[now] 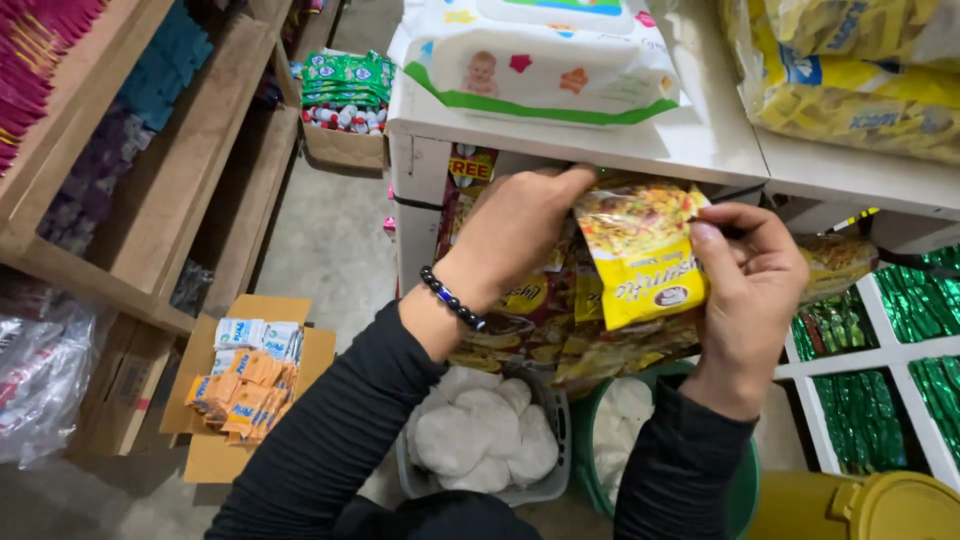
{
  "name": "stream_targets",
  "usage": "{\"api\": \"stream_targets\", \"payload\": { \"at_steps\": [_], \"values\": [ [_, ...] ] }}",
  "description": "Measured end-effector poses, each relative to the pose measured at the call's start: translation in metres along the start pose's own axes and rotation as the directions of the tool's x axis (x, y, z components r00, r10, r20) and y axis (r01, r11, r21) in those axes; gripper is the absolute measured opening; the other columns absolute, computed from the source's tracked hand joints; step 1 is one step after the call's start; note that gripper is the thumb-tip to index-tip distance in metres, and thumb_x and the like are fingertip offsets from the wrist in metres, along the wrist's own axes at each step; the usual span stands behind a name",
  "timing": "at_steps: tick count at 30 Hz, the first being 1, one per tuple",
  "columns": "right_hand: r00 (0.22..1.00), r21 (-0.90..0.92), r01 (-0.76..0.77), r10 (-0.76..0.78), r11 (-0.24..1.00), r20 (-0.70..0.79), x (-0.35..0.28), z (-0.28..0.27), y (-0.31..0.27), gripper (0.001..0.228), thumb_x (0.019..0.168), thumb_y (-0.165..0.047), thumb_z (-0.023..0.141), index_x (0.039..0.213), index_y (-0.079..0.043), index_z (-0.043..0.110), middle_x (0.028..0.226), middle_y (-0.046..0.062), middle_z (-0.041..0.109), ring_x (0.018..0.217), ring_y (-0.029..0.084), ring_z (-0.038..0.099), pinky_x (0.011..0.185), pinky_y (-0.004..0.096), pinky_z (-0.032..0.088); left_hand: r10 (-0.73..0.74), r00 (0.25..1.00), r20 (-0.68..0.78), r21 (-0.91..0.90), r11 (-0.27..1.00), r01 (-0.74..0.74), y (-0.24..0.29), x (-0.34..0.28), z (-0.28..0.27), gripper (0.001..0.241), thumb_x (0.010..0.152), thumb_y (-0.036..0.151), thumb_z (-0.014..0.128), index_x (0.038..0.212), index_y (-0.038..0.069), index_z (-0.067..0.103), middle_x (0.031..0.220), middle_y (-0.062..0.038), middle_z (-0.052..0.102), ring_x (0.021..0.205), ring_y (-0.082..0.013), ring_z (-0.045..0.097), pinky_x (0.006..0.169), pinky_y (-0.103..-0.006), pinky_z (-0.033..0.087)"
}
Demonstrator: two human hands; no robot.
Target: Hanging individual sauce packets onto display strips on a store shelf.
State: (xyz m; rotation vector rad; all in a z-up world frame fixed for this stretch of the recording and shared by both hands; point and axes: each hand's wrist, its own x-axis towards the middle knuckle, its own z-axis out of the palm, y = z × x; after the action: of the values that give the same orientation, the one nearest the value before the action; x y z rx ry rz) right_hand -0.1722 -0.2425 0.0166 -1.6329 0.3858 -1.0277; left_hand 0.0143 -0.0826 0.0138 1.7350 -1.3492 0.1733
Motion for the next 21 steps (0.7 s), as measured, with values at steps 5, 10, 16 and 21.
{"api": "stream_targets", "payload": {
  "at_steps": [5, 10, 16, 21],
  "values": [
    [0.998, -0.070, -0.007, 0.010, 0.998, 0.054, 0.002, 0.011, 0.002, 0.015, 0.103, 0.004, 0.070, 0.118, 0.003, 0.068, 0.104, 0.003, 0.068, 0.083, 0.004, 0.062, 0.076, 0.017, 0.049, -0.052, 0.999, -0.012, 0.024, 0.998, 0.053, -0.011, 0.004, 0.000, 0.026, 0.088, -0.001, 0.055, 0.108, 0.005, 0.070, 0.095, -0.026, 0.071, 0.093, -0.0448, 0.068, 0.076, -0.0523, 0.054],
    [0.992, -0.017, -0.085, 0.086, 0.996, 0.088, -0.001, 0.012, -0.018, 0.034, 0.101, 0.000, 0.067, 0.133, 0.001, 0.059, 0.105, 0.005, 0.072, 0.083, 0.006, 0.068, 0.073, 0.019, 0.054, 0.090, 0.995, 0.043, -0.076, 0.993, -0.086, 0.007, 0.005, -0.028, 0.032, 0.086, 0.004, 0.052, 0.112, -0.002, 0.068, 0.099, -0.026, 0.071, 0.095, -0.0437, 0.069, 0.082, -0.0505, 0.055],
    [0.986, -0.012, -0.110, 0.111, 0.994, 0.125, -0.010, 0.005, -0.008, 0.041, 0.104, 0.000, 0.065, 0.143, 0.003, 0.056, 0.111, 0.008, 0.073, 0.089, 0.008, 0.070, 0.079, 0.021, 0.056, -0.130, 0.960, 0.249, -0.092, 0.983, 0.157, 0.028, 0.026, -0.015, 0.059, 0.095, 0.049, 0.050, 0.094, -0.006, 0.070, 0.092, -0.029, 0.072, 0.090, -0.0438, 0.071, 0.081, -0.0499, 0.055],
    [0.996, 0.065, -0.064, 0.060, 0.996, 0.066, -0.014, 0.005, -0.011, 0.040, 0.106, 0.002, 0.066, 0.144, 0.003, 0.056, 0.117, 0.006, 0.071, 0.091, 0.009, 0.070, 0.081, 0.022, 0.056, -0.320, 0.856, 0.406, 0.090, 0.946, 0.311, 0.029, 0.041, 0.005, 0.090, 0.084, 0.082, 0.043, 0.081, -0.003, 0.075, 0.085, -0.027, 0.074, 0.082, -0.0410, 0.075, 0.078, -0.0480, 0.057]
  ]
}}
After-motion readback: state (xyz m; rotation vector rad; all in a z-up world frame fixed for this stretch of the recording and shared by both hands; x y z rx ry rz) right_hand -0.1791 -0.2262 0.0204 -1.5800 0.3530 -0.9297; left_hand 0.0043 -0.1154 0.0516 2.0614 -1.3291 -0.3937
